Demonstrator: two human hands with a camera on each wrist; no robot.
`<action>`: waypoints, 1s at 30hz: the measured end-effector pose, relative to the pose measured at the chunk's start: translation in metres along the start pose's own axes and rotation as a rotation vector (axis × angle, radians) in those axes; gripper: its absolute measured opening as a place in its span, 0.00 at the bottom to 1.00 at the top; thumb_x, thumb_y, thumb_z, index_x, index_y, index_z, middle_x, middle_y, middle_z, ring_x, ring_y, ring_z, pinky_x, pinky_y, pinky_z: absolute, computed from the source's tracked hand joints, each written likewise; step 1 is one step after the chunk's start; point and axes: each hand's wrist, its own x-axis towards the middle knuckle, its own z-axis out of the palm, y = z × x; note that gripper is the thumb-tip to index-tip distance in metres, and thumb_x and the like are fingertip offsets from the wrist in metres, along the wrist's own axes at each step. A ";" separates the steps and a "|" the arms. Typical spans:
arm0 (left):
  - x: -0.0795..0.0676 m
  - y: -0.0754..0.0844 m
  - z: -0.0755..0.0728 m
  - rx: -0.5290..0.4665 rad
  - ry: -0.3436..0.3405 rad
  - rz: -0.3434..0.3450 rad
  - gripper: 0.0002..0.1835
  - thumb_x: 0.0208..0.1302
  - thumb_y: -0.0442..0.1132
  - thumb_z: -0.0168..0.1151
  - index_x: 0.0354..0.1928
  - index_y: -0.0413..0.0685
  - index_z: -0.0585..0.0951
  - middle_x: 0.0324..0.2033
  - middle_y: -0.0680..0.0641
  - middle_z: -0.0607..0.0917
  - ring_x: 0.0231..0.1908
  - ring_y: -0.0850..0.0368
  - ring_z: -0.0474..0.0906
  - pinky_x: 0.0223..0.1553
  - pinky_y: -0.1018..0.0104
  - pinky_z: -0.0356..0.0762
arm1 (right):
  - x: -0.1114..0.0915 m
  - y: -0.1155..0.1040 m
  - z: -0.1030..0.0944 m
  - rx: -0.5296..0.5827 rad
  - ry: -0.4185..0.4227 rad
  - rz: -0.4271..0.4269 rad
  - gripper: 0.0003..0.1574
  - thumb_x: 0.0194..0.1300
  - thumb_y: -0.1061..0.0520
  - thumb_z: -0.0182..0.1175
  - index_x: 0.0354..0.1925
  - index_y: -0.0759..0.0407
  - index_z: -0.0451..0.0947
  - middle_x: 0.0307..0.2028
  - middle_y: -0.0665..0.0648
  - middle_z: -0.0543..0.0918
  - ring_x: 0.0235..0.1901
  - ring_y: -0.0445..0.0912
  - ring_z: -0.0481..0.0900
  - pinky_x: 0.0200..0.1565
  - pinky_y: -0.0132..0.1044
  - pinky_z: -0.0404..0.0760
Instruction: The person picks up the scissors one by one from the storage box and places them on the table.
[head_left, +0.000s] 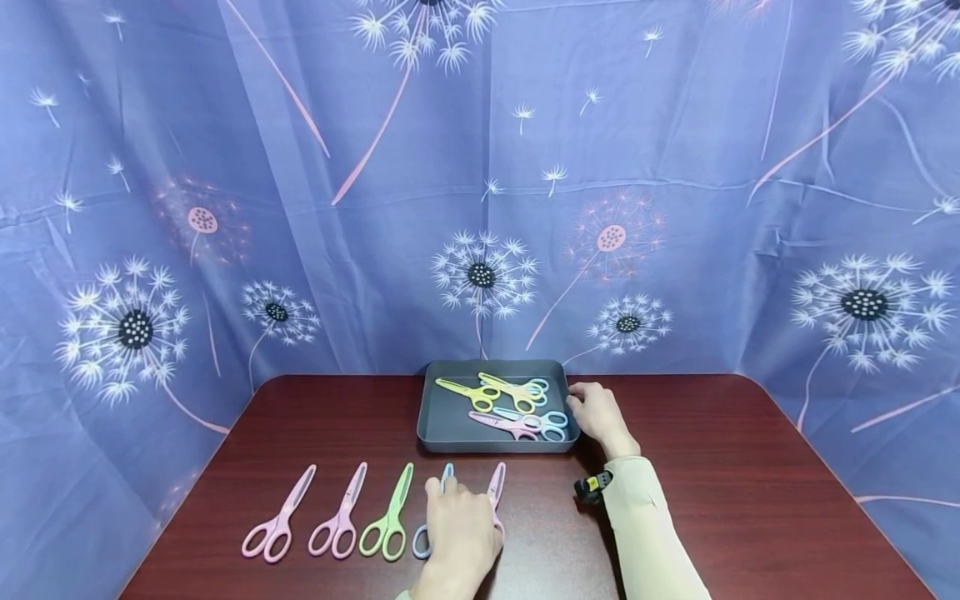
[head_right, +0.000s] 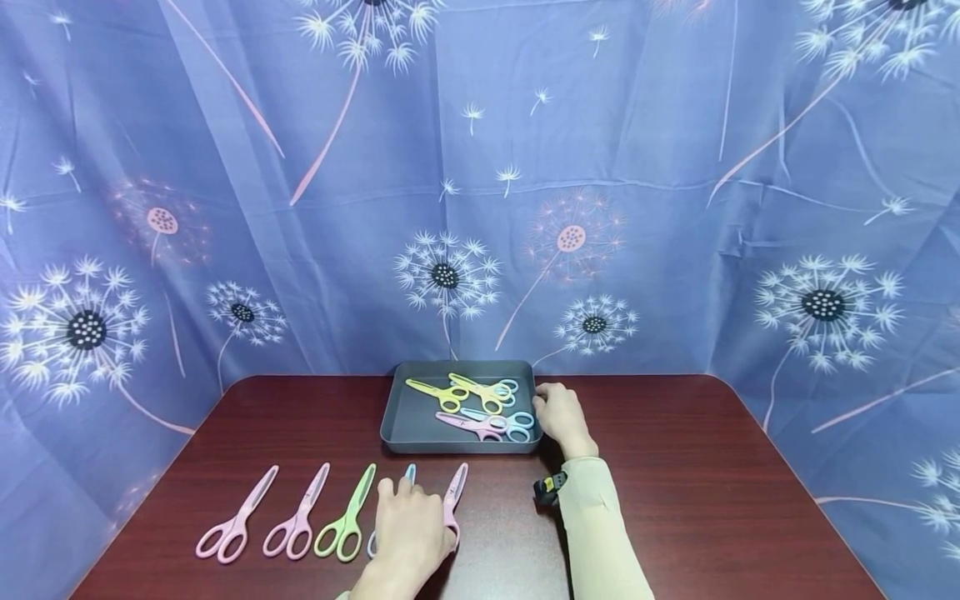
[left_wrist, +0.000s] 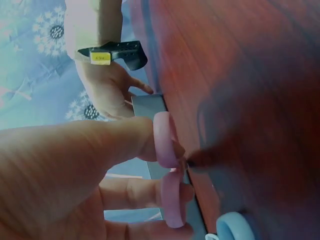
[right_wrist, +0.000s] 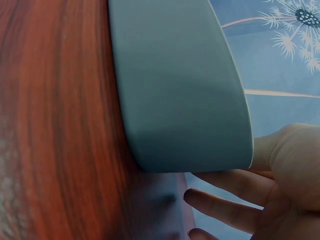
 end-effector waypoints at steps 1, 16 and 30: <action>0.000 0.001 -0.001 0.009 -0.015 0.000 0.17 0.46 0.55 0.68 0.20 0.48 0.82 0.20 0.46 0.78 0.30 0.50 0.69 0.41 0.50 0.59 | 0.000 0.000 0.000 0.001 0.000 -0.001 0.17 0.66 0.63 0.57 0.50 0.71 0.80 0.45 0.67 0.84 0.43 0.59 0.82 0.47 0.53 0.76; 0.000 0.014 -0.004 0.067 -0.100 -0.008 0.19 0.49 0.57 0.66 0.25 0.48 0.83 0.20 0.47 0.78 0.29 0.51 0.66 0.42 0.52 0.60 | 0.001 0.001 0.000 0.004 -0.032 0.014 0.18 0.67 0.63 0.56 0.52 0.71 0.79 0.47 0.68 0.83 0.45 0.59 0.81 0.47 0.53 0.76; 0.001 0.028 0.004 0.142 -0.050 0.039 0.22 0.52 0.61 0.64 0.25 0.48 0.84 0.19 0.49 0.79 0.27 0.51 0.66 0.37 0.55 0.59 | 0.001 0.001 -0.002 0.012 -0.040 0.015 0.18 0.68 0.63 0.56 0.53 0.71 0.78 0.47 0.68 0.83 0.44 0.58 0.81 0.45 0.52 0.77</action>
